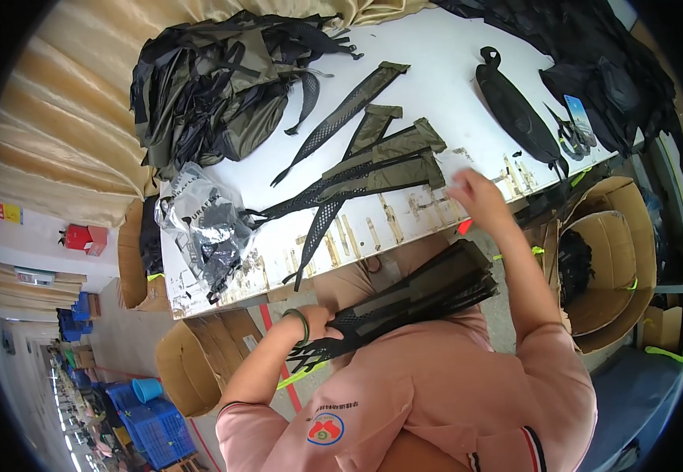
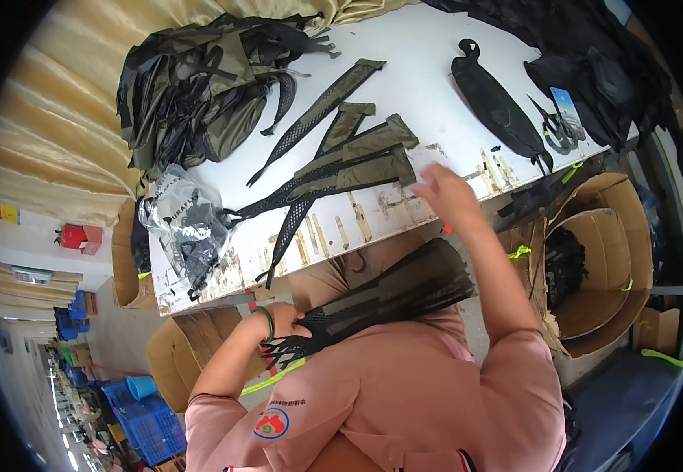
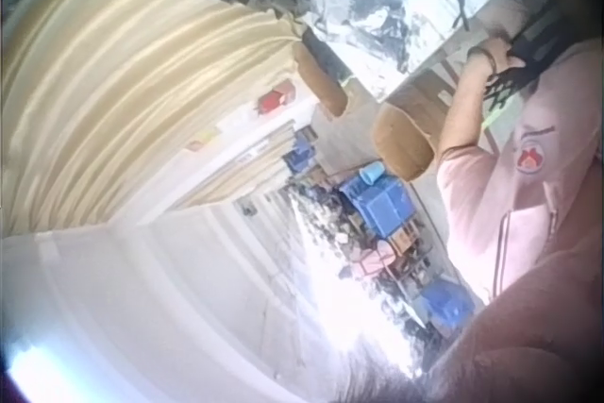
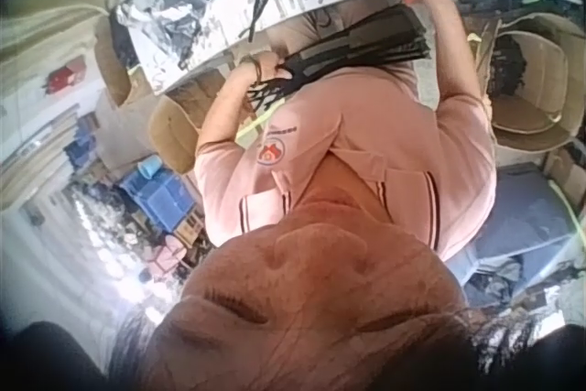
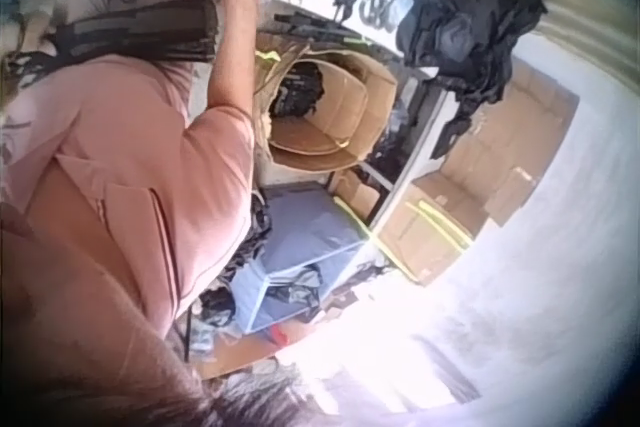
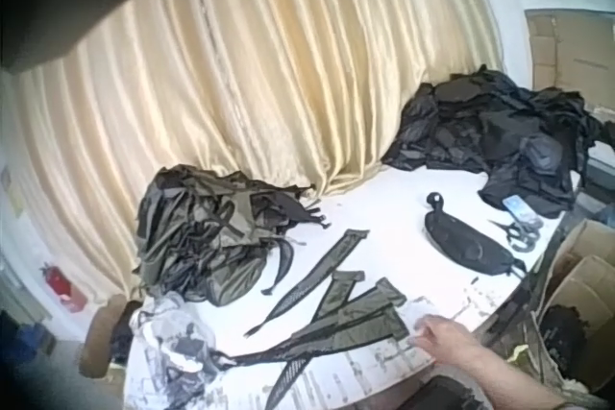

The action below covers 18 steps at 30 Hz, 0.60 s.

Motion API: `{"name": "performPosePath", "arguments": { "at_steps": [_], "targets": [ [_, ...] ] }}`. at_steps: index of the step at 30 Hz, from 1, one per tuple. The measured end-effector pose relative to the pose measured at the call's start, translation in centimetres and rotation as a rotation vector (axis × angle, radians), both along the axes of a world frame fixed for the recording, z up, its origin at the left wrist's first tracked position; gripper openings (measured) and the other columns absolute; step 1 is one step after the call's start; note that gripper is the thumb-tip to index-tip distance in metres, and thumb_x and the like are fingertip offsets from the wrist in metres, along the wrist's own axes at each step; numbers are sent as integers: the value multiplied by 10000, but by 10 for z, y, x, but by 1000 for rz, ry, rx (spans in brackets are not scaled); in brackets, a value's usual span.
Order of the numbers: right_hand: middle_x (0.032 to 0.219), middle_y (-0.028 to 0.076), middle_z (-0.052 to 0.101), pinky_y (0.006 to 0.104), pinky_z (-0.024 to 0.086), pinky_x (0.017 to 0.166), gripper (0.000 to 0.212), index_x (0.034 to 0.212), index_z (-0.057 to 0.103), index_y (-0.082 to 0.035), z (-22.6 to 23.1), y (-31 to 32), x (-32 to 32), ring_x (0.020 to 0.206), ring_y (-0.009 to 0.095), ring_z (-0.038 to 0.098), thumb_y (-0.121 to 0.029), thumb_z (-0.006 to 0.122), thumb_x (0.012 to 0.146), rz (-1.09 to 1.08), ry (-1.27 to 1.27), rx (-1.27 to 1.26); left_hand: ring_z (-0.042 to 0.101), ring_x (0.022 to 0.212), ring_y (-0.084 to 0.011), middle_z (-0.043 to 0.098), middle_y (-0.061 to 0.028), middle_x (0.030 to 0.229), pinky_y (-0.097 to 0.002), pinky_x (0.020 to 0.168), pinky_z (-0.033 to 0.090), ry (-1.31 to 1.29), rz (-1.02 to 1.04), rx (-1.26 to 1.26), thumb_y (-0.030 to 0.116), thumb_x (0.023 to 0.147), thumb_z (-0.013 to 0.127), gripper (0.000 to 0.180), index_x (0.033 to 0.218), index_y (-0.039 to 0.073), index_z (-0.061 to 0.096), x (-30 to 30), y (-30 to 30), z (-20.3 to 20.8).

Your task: Organizing and checking buckle attachments on backpack straps in a factory setting.

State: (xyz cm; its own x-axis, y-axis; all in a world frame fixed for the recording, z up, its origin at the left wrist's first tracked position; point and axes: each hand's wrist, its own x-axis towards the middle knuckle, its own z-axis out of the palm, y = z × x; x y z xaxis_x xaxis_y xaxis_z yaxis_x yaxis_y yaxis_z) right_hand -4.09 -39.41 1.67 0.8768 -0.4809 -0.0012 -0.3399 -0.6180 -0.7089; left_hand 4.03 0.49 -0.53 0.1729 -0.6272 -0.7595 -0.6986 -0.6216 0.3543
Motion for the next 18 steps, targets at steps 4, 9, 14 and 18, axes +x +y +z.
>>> {"name": "performPosePath", "arguments": {
  "at_steps": [4, 9, 14, 18],
  "targets": [
    [939, 139, 593, 385, 473, 768, 408, 992, 548, -56, -42, -2, 70, 907, 296, 595, -373, 695, 781, -51, -219, -283, 597, 659, -343, 614, -150, 705, -406, 614, 454, -50, 55, -248, 394, 799, 677, 381, 755, 30, 575, 11, -38, 23],
    [846, 141, 577, 426, 473, 684, 266, 862, 528, -49, -69, 0, 79, 794, 334, 589, -268, 668, 808, -27, -58, -306, 616, 788, -308, 632, -144, 854, -367, 696, 494, -168, 311, -728, 225, 806, 689, 247, 941, 28, 625, 19, -92, 41],
    [782, 140, 541, 445, 448, 614, 159, 824, 505, -53, -41, 65, 14, 711, 344, 565, -126, 644, 801, 88, -400, -138, 521, 1070, -364, 582, -177, 1113, -407, 939, 405, -481, 187, -1189, 174, 766, 689, 393, 1121, 51, 573, 34, -153, 44],
    [780, 125, 538, 427, 441, 593, 155, 849, 492, -69, -32, 76, -10, 681, 336, 548, -38, 625, 776, 122, -477, -217, 586, 942, -335, 633, -157, 973, -388, 825, 461, -276, 188, -1058, 181, 770, 685, 310, 1031, 41, 594, 38, -183, 24]
  ]
}}
